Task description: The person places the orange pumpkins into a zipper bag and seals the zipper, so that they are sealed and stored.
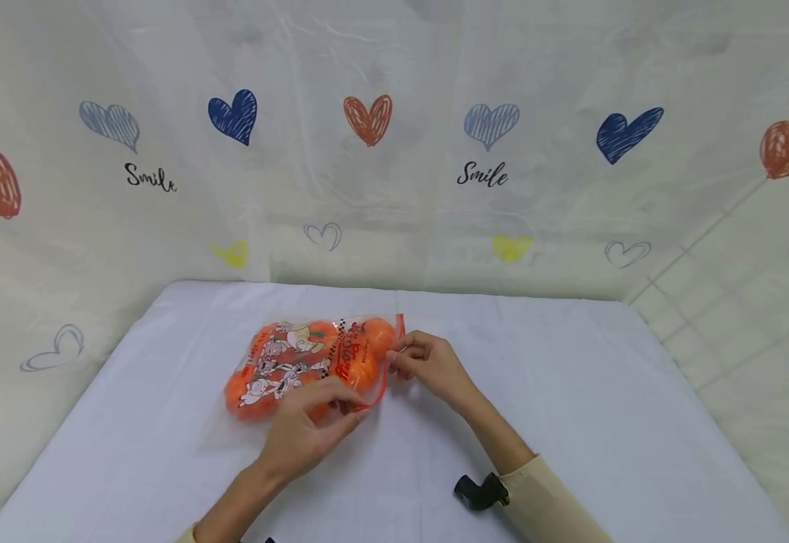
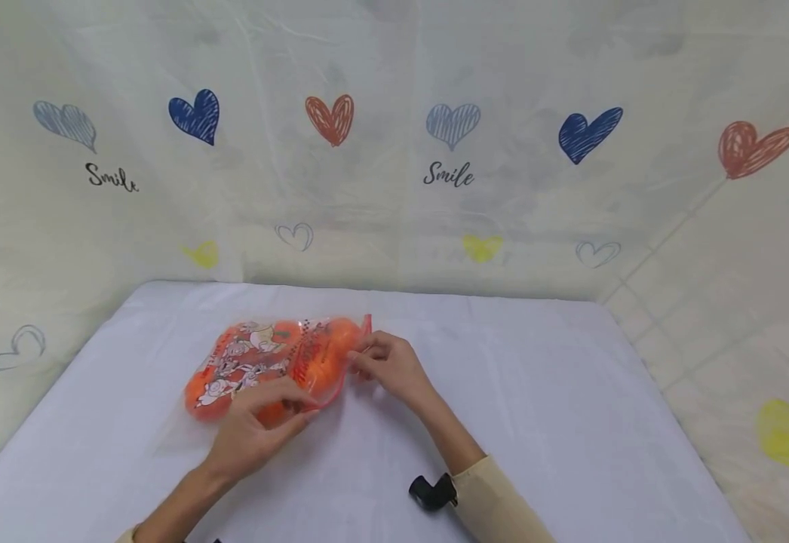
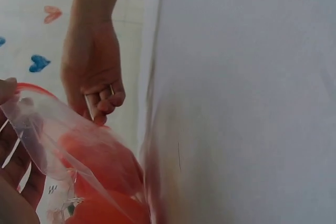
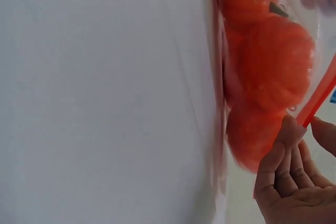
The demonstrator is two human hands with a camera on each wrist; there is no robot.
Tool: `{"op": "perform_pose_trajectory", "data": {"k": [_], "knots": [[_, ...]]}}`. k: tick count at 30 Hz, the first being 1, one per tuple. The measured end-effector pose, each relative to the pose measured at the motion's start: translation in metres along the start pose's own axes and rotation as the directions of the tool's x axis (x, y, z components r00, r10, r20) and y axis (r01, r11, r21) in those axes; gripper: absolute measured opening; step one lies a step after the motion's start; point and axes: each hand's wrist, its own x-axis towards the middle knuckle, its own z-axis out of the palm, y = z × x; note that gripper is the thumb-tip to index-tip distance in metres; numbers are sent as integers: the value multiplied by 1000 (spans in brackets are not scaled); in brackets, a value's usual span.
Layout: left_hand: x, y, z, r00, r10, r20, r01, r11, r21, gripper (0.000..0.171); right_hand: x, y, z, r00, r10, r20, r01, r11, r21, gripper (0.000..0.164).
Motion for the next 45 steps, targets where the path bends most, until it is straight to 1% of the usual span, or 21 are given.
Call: {"op": "perform_pose_trajectory", "data": {"k": [3, 4, 8, 10, 13, 15, 17, 19, 21, 24, 27, 30, 35, 41, 45], "knots": [[0, -1, 3, 999, 0, 32, -2, 999, 53, 16, -1, -2, 3, 999, 31, -20, -31, 1000, -2, 20], [0, 0, 4, 999, -9, 44, 6, 997, 72, 17, -1, -2, 4, 999, 37, -26, -37, 999, -4, 20], [1, 1, 8, 995, -32, 95, 17, 988, 154, 32, -1, 0, 5, 998, 45, -38, -45, 999, 12, 18], [1, 1, 11, 992, -38, 124, 12, 979, 205, 42, -1, 1, 6, 998, 39, -43, -37, 999, 26, 17], [2, 0, 15, 987, -25, 158, -22, 958, 286, 53, -1, 2, 6, 998, 30, -49, -27, 998, 56, 16], [4, -1, 17, 987, -10, 161, -43, 946, 323, 52, -1, 3, 5, 998, 21, -51, -18, 997, 72, 17], [5, -2, 19, 989, 11, 146, -60, 940, 335, 45, -2, 4, 4, 998, 14, -56, -9, 996, 86, 16], [7, -3, 20, 993, 31, 118, -68, 945, 321, 34, -2, 5, 3, 998, 3, -61, 2, 996, 94, 17], [7, -4, 21, 996, 36, 84, -58, 959, 277, 25, -2, 7, 2, 998, -9, -61, 15, 995, 101, 18], [7, -5, 20, 999, 25, 32, -30, 985, 172, 19, -1, 10, 0, 998, -33, -49, 38, 993, 108, 19], [6, -4, 19, 1000, 7, 1, -8, 996, 88, 18, -1, 12, -1, 998, -56, -39, 60, 993, 104, 19], [6, -4, 19, 1000, 2, -1, -2, 998, 58, 16, 0, 12, -1, 996, -72, -46, 76, 992, 97, 18], [5, -3, 21, 1000, -14, 5, 14, 1000, 8, 14, 0, 11, 0, 993, -76, -86, 85, 991, 101, 17], [4, -4, 24, 1000, -9, 18, 10, 999, -52, 15, 4, 12, 1, 987, -39, -157, 58, 992, 114, 16], [3, -4, 25, 1000, 10, 27, -8, 998, -69, 14, 5, 15, 2, 983, -9, -183, 34, 990, 136, 16]]}}
